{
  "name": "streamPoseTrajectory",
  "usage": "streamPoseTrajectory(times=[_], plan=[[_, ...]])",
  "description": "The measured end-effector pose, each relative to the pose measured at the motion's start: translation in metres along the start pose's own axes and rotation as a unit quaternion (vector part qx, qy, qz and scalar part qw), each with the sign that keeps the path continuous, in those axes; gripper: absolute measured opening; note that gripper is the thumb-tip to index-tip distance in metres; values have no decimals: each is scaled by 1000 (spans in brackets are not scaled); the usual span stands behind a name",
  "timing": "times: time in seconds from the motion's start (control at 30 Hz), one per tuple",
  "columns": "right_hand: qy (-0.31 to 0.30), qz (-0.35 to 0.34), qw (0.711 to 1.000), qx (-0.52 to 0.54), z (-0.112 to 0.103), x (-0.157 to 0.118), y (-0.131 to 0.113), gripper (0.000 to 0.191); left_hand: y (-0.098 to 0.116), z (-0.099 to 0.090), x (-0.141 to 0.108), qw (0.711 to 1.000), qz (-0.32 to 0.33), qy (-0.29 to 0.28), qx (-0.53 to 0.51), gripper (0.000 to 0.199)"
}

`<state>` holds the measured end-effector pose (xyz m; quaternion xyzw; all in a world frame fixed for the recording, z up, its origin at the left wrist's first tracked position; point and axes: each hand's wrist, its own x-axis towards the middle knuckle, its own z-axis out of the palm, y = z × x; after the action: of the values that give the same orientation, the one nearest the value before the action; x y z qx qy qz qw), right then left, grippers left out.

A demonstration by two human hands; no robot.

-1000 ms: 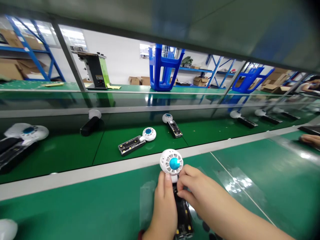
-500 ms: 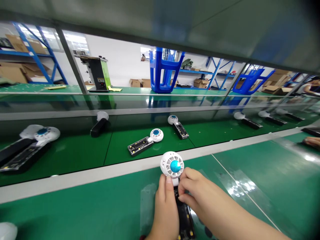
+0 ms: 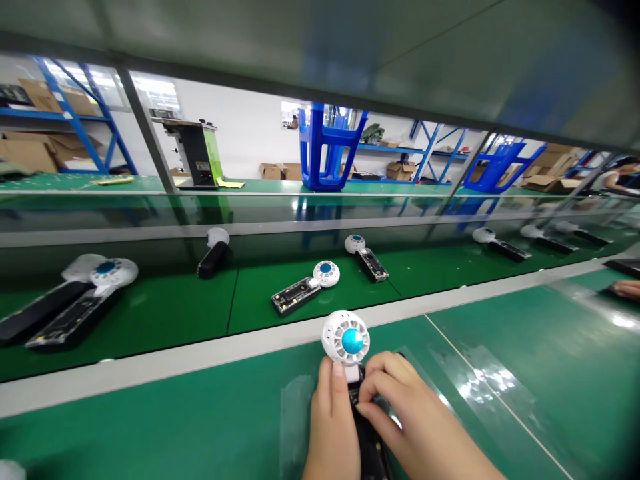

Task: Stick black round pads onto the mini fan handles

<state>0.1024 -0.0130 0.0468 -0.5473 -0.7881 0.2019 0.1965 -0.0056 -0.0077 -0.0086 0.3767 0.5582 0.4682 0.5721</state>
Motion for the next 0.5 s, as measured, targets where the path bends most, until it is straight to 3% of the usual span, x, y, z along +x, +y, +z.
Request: streamPoseTrajectory(times=[0.1, 0.17, 0.23, 0.33, 0.5], plan=[[23, 43, 996, 77, 10, -3, 12, 20, -1, 0, 0, 1000, 9, -4, 3, 49], [21, 103, 979, 175, 17, -4, 19, 40, -2, 1, 0, 1000, 4, 0, 1, 50], [-21, 142, 947, 289, 23, -3, 23, 58, -4, 2, 0, 1000, -4, 19, -2, 51], [-75, 131, 914, 377, 30, -2, 22, 57, -5, 3, 0, 998, 2, 60, -5, 50], [-45, 102, 904, 413, 29, -2, 22, 50, -10, 3, 6, 998, 7, 57, 24, 54]])
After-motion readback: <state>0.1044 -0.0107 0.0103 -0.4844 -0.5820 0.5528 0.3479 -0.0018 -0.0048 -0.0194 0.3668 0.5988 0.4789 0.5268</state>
